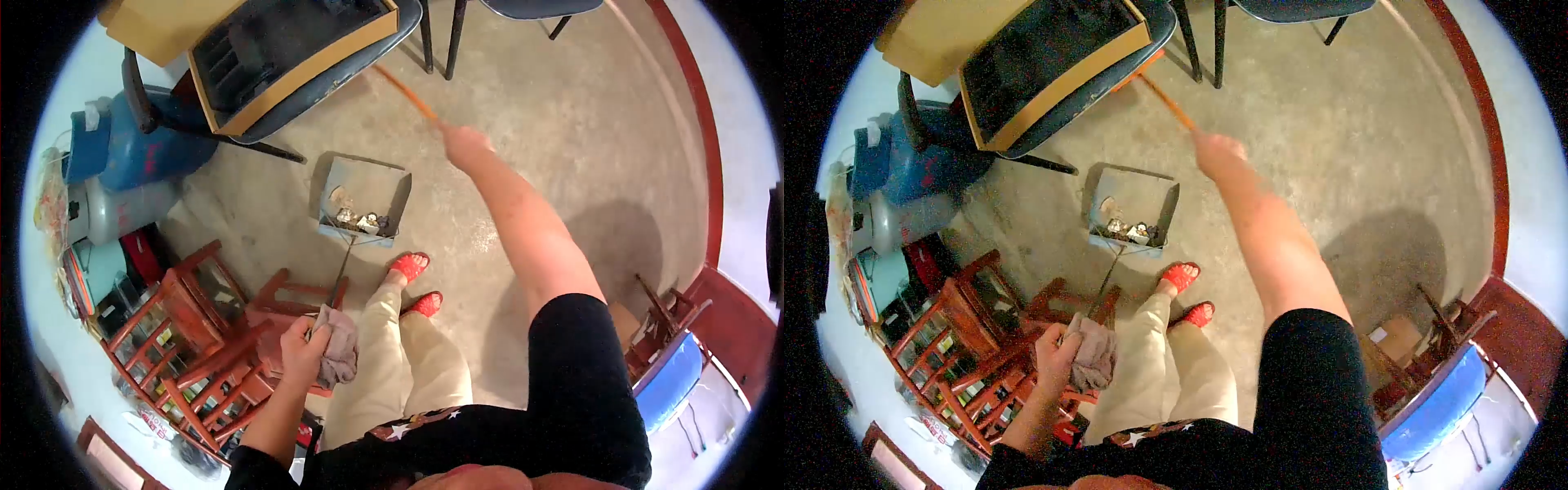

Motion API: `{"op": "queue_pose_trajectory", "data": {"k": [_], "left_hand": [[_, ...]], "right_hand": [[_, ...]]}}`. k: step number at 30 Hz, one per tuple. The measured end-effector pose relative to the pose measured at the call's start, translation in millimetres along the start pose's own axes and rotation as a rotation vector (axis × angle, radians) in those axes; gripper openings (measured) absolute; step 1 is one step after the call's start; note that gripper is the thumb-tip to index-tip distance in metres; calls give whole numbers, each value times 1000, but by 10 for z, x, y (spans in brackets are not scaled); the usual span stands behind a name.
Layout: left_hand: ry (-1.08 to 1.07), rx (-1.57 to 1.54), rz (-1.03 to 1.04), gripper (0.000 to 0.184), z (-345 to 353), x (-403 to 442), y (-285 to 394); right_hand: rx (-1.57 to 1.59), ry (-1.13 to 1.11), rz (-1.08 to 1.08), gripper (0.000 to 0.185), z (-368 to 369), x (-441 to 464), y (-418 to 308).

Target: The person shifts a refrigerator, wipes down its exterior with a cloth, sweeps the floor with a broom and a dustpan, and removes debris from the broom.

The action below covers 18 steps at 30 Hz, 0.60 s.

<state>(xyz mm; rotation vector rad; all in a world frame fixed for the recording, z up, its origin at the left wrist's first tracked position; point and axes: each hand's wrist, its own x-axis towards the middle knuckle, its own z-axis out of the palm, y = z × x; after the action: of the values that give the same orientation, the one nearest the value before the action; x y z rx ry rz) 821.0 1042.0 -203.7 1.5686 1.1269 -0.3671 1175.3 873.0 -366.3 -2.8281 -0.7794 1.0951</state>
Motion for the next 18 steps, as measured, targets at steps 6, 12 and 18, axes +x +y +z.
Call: {"op": "queue_pose_trajectory", "data": {"k": [6,12,18], "left_hand": [[59,105,96,20,-185,166,-87],[54,324,214,24,-60,313,334],[66,343,221,29,203,393,318]], "right_hand": [[394,-97,139,51,331,-625,133],[912,-356,131,51,82,-1821,-158],[1180,-612,224,51,-666,-3078,27]]}}
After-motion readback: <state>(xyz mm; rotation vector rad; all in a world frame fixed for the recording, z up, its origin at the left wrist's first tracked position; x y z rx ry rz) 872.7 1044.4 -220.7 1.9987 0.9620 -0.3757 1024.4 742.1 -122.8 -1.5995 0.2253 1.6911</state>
